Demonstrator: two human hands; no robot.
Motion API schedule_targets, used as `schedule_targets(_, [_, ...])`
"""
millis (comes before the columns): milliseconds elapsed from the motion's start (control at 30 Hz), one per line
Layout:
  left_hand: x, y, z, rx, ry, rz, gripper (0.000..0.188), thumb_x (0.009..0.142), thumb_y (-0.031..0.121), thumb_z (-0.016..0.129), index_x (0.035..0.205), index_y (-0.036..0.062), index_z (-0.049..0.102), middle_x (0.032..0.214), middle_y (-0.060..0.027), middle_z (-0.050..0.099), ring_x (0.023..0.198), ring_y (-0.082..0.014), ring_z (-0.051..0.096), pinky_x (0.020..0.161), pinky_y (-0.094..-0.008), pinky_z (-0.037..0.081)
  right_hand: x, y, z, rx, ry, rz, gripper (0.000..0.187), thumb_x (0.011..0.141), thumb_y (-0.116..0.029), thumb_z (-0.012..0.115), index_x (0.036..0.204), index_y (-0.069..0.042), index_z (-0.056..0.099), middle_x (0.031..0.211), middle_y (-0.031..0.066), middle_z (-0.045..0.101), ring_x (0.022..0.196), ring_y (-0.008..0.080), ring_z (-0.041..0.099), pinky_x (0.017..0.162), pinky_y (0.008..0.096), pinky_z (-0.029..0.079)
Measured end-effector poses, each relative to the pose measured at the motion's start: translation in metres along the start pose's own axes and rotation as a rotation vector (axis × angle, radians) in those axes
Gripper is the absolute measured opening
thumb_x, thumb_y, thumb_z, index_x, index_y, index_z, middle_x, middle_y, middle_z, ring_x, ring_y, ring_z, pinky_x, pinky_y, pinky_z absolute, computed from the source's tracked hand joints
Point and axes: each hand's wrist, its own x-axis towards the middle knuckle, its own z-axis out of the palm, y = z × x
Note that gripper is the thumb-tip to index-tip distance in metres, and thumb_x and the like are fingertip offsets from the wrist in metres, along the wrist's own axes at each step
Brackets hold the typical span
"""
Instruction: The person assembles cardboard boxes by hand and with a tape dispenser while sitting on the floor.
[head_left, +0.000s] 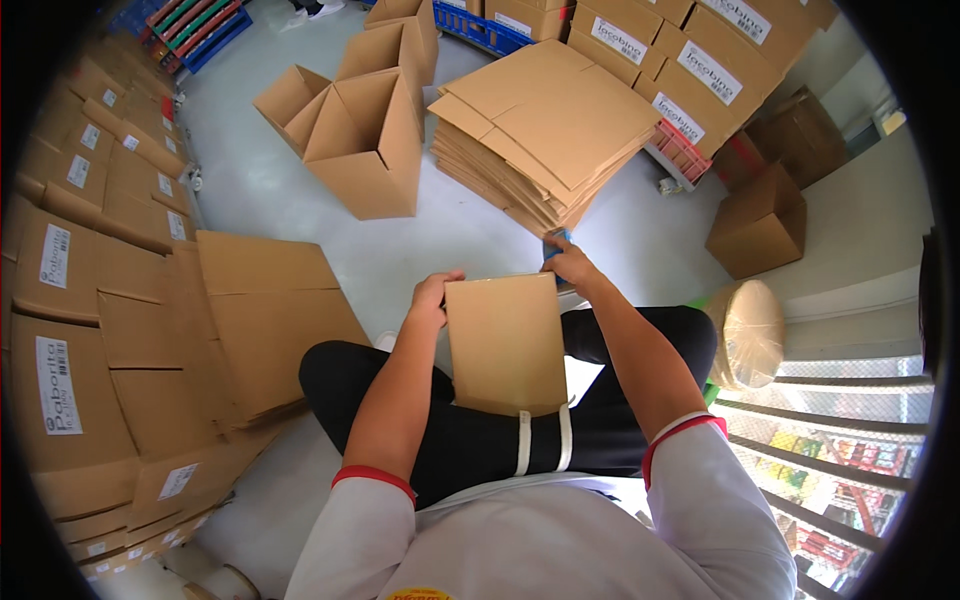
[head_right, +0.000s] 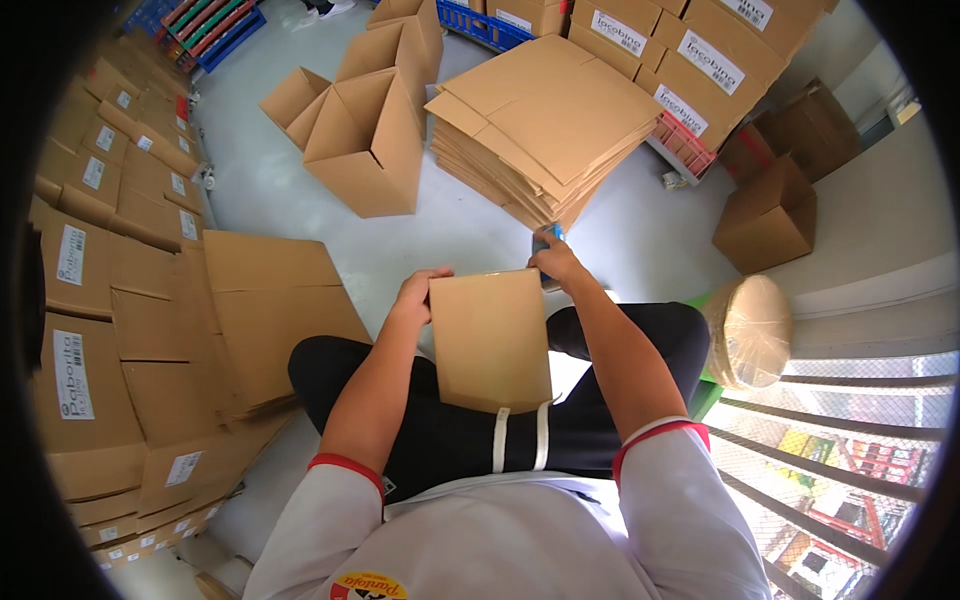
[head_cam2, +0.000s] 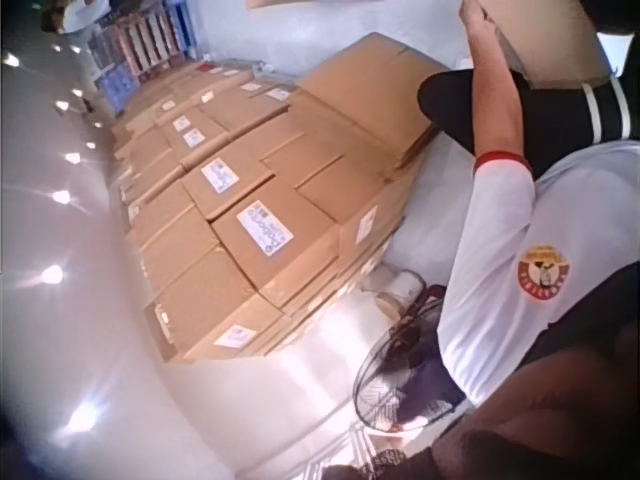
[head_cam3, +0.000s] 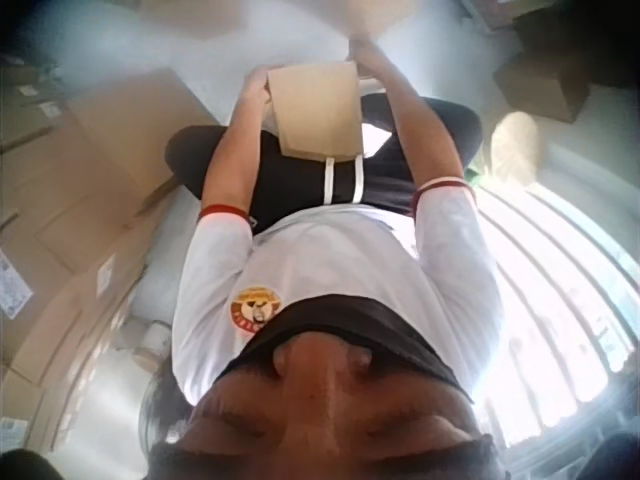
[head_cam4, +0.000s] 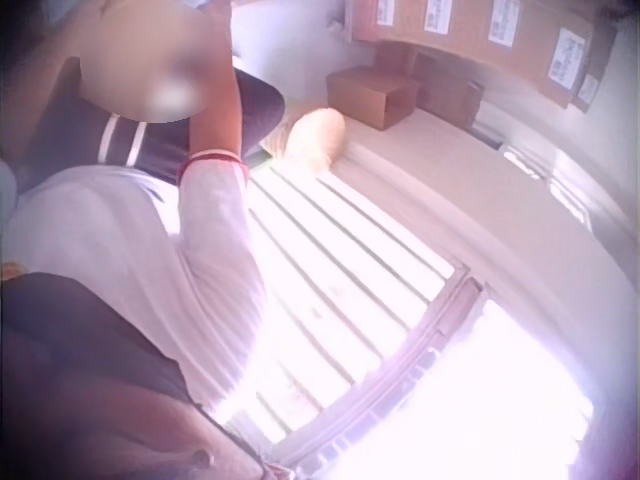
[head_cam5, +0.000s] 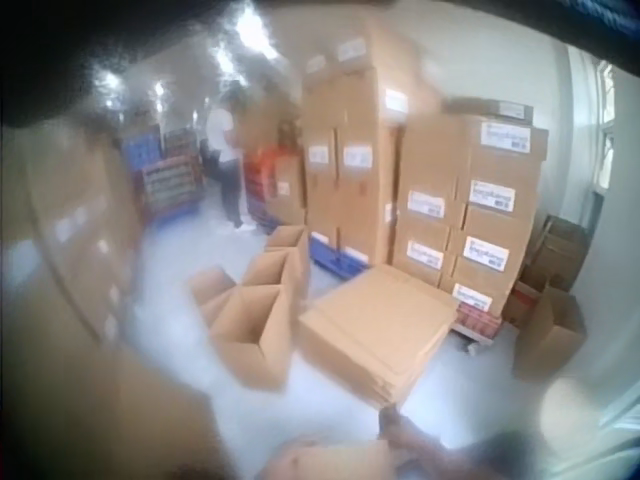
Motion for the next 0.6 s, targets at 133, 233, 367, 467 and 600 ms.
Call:
schedule_targets(133, [0.014,-0.023,-0.022,0.14,0.013,-0.008,0.018,0.097,0.017,0.052,0.097,0.0039,0.065,0.1,-0.0089,0.066,0.086,-0.0238,0.065,0.075,-0.0383,0.055,0.018,-0.032,-0.024,0.325,0.218,-0.019,0.076,0.079,-0.032,0.084,0.139,-0.001,0.049,0.108,0.0138,0.067,0.087,0.0207,0.067,0.072,0.0354,0.057])
schedule_targets(233, [-0.002,-0.027,-0.002,0.521,0.117,0.021,0.025,0.1,0.023,0.046,0.095,0.0054,0.064,0.094,-0.0051,0.066,0.086,-0.0243,0.064,0.08,-0.0394,0.052,0.021,-0.033,-0.052,0.644,-0.059,0.17,0.028,0.086,-0.035,0.075,0.091,-0.013,0.059,0.059,-0.0043,0.045,0.046,0.0047,0.04,0.04,0.0198,0.037])
schedule_targets(367, [0.017,-0.039,-0.009,0.755,0.065,0.228,0.044,0.096,0.034,0.041,0.109,-0.0002,0.065,0.121,-0.0272,0.065,0.111,-0.0408,0.059,0.101,-0.0471,0.041,0.027,-0.04,-0.005,0.549,-0.444,0.233,0.024,0.09,-0.033,0.073,0.095,-0.014,0.059,0.061,-0.0049,0.048,0.044,0.0035,0.04,0.035,0.0161,0.03])
schedule_targets(467, [0.033,-0.05,-0.018,0.918,0.015,0.308,0.048,0.097,0.04,0.041,0.119,0.0021,0.062,0.123,-0.0296,0.064,0.116,-0.0437,0.058,0.101,-0.049,0.041,0.024,-0.065,0.061,0.575,-0.472,0.26,0.031,0.091,-0.039,0.071,0.083,-0.013,0.056,0.056,-0.0039,0.047,0.042,0.0053,0.04,0.04,0.0207,0.031])
schedule_targets(600, [0.032,-0.056,-0.008,0.891,0.018,0.376,0.058,0.098,0.05,0.041,0.134,0.0077,0.059,0.131,-0.03,0.06,0.128,-0.0422,0.054,0.107,-0.0455,0.04,-0.001,-0.102,0.116,0.614,-0.495,0.065,0.029,0.088,-0.036,0.075,0.087,-0.01,0.062,0.061,-0.0032,0.053,0.048,0.0057,0.043,0.048,0.0228,0.036])
